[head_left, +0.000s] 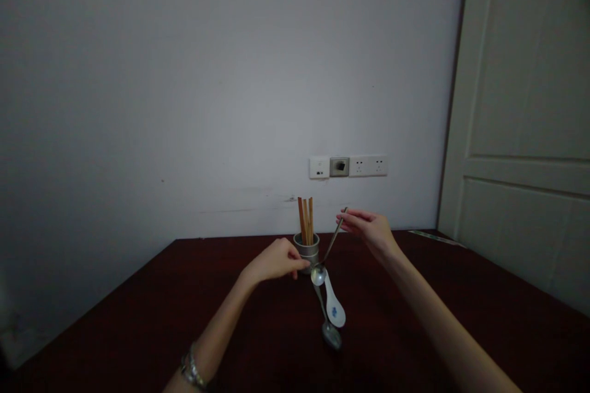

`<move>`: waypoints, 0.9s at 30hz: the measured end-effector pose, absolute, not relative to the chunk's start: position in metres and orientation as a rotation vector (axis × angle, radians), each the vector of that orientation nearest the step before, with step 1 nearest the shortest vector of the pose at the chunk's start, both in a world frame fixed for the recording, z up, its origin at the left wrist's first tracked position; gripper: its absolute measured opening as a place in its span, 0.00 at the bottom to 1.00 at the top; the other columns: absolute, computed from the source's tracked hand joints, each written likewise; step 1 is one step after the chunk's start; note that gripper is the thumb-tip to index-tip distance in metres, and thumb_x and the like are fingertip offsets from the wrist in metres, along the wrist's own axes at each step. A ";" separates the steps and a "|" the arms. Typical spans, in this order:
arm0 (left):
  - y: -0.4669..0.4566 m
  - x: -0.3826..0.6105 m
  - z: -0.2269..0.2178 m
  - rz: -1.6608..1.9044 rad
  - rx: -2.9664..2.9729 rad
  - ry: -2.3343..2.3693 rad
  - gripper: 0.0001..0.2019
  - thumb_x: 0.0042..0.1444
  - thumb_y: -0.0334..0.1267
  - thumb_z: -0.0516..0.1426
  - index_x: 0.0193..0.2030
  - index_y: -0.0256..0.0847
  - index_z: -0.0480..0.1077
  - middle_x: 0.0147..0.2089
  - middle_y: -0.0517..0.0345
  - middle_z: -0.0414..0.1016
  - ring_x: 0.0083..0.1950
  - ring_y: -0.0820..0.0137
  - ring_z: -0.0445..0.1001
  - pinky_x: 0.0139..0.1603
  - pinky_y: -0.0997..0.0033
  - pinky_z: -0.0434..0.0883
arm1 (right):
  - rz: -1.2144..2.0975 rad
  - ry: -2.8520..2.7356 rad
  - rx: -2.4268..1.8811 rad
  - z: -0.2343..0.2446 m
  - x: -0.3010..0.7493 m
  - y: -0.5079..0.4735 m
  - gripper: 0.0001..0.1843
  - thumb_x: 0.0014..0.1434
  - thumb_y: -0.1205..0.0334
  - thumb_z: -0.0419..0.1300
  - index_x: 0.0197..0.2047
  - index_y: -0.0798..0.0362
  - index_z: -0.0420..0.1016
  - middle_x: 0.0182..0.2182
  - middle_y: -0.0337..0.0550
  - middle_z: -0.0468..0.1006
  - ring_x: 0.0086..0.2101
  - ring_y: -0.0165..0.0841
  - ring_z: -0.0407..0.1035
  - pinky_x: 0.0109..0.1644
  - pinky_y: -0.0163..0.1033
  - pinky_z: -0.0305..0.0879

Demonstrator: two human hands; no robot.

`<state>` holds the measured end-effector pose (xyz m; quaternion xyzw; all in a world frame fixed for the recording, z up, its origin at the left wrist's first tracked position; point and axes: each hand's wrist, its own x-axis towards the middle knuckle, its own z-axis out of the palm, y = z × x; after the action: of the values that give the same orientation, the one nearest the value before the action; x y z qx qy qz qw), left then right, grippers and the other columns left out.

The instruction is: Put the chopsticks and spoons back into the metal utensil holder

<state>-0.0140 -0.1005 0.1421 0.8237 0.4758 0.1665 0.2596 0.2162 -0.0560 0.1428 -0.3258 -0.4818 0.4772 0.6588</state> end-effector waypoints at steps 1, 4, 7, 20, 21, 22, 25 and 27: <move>-0.098 -0.012 0.136 0.390 2.181 1.241 0.19 0.48 0.50 0.52 0.27 0.33 0.73 0.24 0.54 0.73 0.21 0.76 0.66 0.21 0.78 0.60 | 1.076 -1.083 -0.729 0.142 0.217 -0.055 0.15 0.36 0.62 0.69 0.28 0.60 0.75 0.26 0.46 0.78 0.30 0.34 0.73 0.36 0.35 0.73; -0.092 -0.002 0.119 0.286 2.031 1.150 0.18 0.47 0.49 0.54 0.27 0.33 0.73 0.24 0.53 0.73 0.21 0.77 0.67 0.20 0.79 0.60 | 1.064 -1.070 -0.712 0.141 0.218 -0.055 0.15 0.35 0.62 0.69 0.29 0.60 0.75 0.26 0.47 0.78 0.31 0.34 0.73 0.37 0.36 0.73; -0.087 0.006 0.110 0.322 1.965 1.124 0.19 0.49 0.49 0.52 0.28 0.32 0.72 0.25 0.53 0.74 0.21 0.77 0.67 0.19 0.79 0.60 | 1.066 -1.066 -0.715 0.143 0.218 -0.057 0.15 0.35 0.62 0.69 0.28 0.60 0.75 0.26 0.47 0.78 0.30 0.34 0.73 0.37 0.36 0.73; -0.053 -0.025 0.120 1.047 1.758 1.362 0.14 0.49 0.45 0.50 0.25 0.34 0.66 0.21 0.58 0.69 0.17 0.78 0.64 0.15 0.81 0.58 | 1.099 -1.388 -1.015 0.152 0.244 -0.063 0.10 0.36 0.64 0.67 0.23 0.60 0.74 0.20 0.45 0.77 0.24 0.30 0.72 0.31 0.32 0.71; -0.051 -0.028 0.121 1.128 1.742 1.363 0.14 0.49 0.45 0.50 0.26 0.34 0.66 0.21 0.59 0.68 0.17 0.78 0.64 0.14 0.81 0.58 | 1.113 -1.472 -1.058 0.151 0.243 -0.063 0.09 0.37 0.64 0.66 0.23 0.60 0.74 0.20 0.44 0.76 0.24 0.29 0.71 0.29 0.31 0.70; -0.049 -0.030 0.122 1.205 1.730 1.359 0.13 0.49 0.45 0.51 0.27 0.35 0.66 0.21 0.60 0.68 0.17 0.78 0.64 0.14 0.81 0.59 | 1.131 -1.558 -1.091 0.149 0.242 -0.064 0.07 0.38 0.65 0.65 0.22 0.60 0.73 0.19 0.43 0.76 0.23 0.28 0.71 0.28 0.30 0.69; -0.047 -0.036 0.124 1.384 1.730 1.348 0.13 0.48 0.46 0.51 0.27 0.35 0.66 0.21 0.61 0.67 0.18 0.78 0.64 0.14 0.81 0.59 | 1.211 -1.764 -1.157 0.139 0.232 -0.063 0.04 0.39 0.67 0.62 0.21 0.60 0.73 0.18 0.42 0.76 0.21 0.27 0.70 0.26 0.30 0.68; -0.049 -0.038 0.127 1.464 1.745 1.353 0.15 0.47 0.47 0.53 0.27 0.35 0.67 0.21 0.61 0.66 0.18 0.78 0.64 0.14 0.81 0.59 | 1.287 -1.866 -1.189 0.129 0.221 -0.063 0.03 0.39 0.69 0.61 0.22 0.60 0.72 0.19 0.41 0.76 0.22 0.27 0.70 0.25 0.30 0.68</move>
<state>-0.0379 -0.0485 0.1267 0.6388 0.4954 0.5358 0.2438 0.2211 -0.0627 0.1290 -0.4451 -0.6983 0.4816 0.2868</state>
